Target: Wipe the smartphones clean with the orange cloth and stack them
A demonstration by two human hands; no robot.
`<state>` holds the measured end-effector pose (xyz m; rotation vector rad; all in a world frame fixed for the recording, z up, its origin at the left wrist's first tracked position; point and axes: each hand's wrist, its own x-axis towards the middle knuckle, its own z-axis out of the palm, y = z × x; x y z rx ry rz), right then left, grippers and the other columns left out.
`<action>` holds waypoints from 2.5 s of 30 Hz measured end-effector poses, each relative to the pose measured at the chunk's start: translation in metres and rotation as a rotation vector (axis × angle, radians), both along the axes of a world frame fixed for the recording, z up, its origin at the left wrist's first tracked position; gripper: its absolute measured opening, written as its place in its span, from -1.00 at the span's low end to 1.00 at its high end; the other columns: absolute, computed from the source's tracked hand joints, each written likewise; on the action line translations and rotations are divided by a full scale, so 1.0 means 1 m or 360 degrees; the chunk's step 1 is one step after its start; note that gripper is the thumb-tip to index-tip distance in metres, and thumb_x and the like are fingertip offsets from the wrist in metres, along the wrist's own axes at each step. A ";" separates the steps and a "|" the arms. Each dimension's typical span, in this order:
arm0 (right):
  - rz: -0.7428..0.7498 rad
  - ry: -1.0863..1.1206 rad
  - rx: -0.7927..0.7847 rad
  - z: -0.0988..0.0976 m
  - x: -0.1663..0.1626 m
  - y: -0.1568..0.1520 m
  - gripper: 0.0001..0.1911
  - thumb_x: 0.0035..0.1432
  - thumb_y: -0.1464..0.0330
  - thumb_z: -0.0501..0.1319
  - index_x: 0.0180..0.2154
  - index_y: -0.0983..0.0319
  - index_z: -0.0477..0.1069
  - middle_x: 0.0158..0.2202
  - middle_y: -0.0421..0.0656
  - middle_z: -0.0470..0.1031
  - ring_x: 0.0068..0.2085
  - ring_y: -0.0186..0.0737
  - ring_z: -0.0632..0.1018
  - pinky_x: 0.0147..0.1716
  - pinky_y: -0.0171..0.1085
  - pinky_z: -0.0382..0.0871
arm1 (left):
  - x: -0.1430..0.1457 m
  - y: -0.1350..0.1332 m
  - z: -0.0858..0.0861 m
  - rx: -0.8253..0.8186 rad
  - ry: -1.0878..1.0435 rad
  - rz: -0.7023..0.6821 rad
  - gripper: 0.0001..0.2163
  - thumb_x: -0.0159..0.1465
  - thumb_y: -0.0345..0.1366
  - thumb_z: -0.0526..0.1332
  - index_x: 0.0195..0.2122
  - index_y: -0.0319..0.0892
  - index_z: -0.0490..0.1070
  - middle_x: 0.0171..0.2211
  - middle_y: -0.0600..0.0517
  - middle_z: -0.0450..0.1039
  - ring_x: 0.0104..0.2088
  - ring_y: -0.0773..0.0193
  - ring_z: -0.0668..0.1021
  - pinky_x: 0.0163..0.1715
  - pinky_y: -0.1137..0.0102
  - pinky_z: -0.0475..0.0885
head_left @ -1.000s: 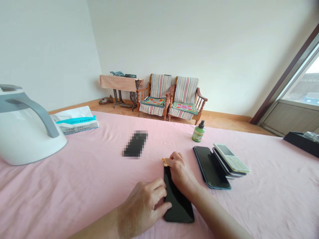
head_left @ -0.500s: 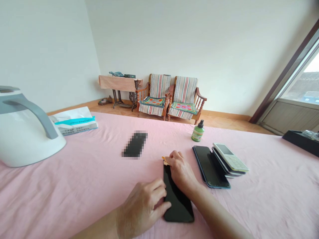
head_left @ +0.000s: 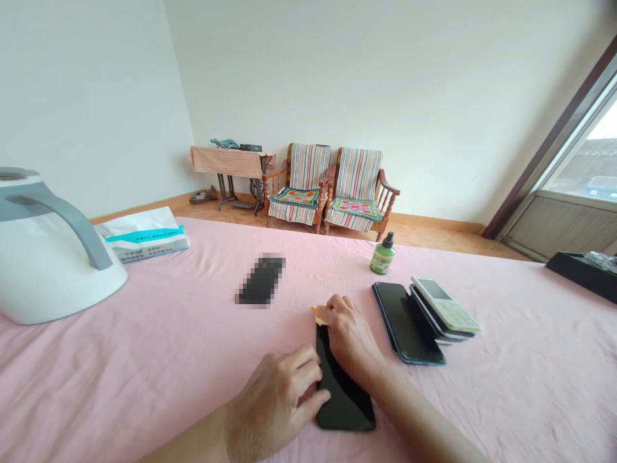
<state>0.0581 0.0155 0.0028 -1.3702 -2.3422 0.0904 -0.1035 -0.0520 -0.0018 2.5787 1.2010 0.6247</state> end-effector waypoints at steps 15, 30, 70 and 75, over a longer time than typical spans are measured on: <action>-0.0356 -0.0215 0.0022 0.009 0.009 -0.002 -0.70 0.24 0.52 0.02 -0.38 0.29 0.51 -0.33 0.03 0.44 -0.27 -0.07 0.40 -0.29 -0.15 0.13 | 0.001 0.001 0.000 0.0013 -0.0033 -0.0022 -0.95 0.23 -0.43 0.24 -0.29 -0.18 0.41 -0.32 0.03 0.42 -0.34 0.26 0.53 -0.35 0.44 0.41; -0.0248 -0.0085 0.0026 0.001 0.009 -0.002 -0.73 0.15 0.60 0.04 -0.36 0.27 0.48 -0.32 -0.04 0.40 -0.25 -0.14 0.38 -0.24 -0.24 0.20 | 0.001 0.001 -0.002 0.0066 -0.0047 -0.0025 -0.96 0.22 -0.44 0.23 -0.31 -0.18 0.40 -0.34 0.03 0.42 -0.36 0.27 0.53 -0.37 0.45 0.40; -0.0322 -0.0086 0.0038 0.004 0.007 -0.001 -0.72 0.18 0.57 0.04 -0.41 0.31 0.50 -0.33 0.01 0.42 -0.26 -0.11 0.39 -0.26 -0.21 0.20 | 0.000 0.001 -0.006 0.0016 -0.0067 -0.0029 -0.97 0.24 -0.44 0.22 -0.32 -0.19 0.40 -0.33 0.02 0.42 -0.34 0.26 0.52 -0.34 0.44 0.40; -0.0111 -0.0063 0.0027 -0.002 -0.003 -0.002 -0.70 0.17 0.61 0.04 -0.31 0.20 0.48 -0.26 -0.13 0.42 -0.22 -0.23 0.39 -0.27 -0.34 0.22 | 0.000 0.001 -0.005 0.0021 -0.0049 -0.0005 -0.95 0.23 -0.44 0.23 -0.37 -0.20 0.39 -0.36 0.03 0.40 -0.37 0.26 0.51 -0.39 0.44 0.38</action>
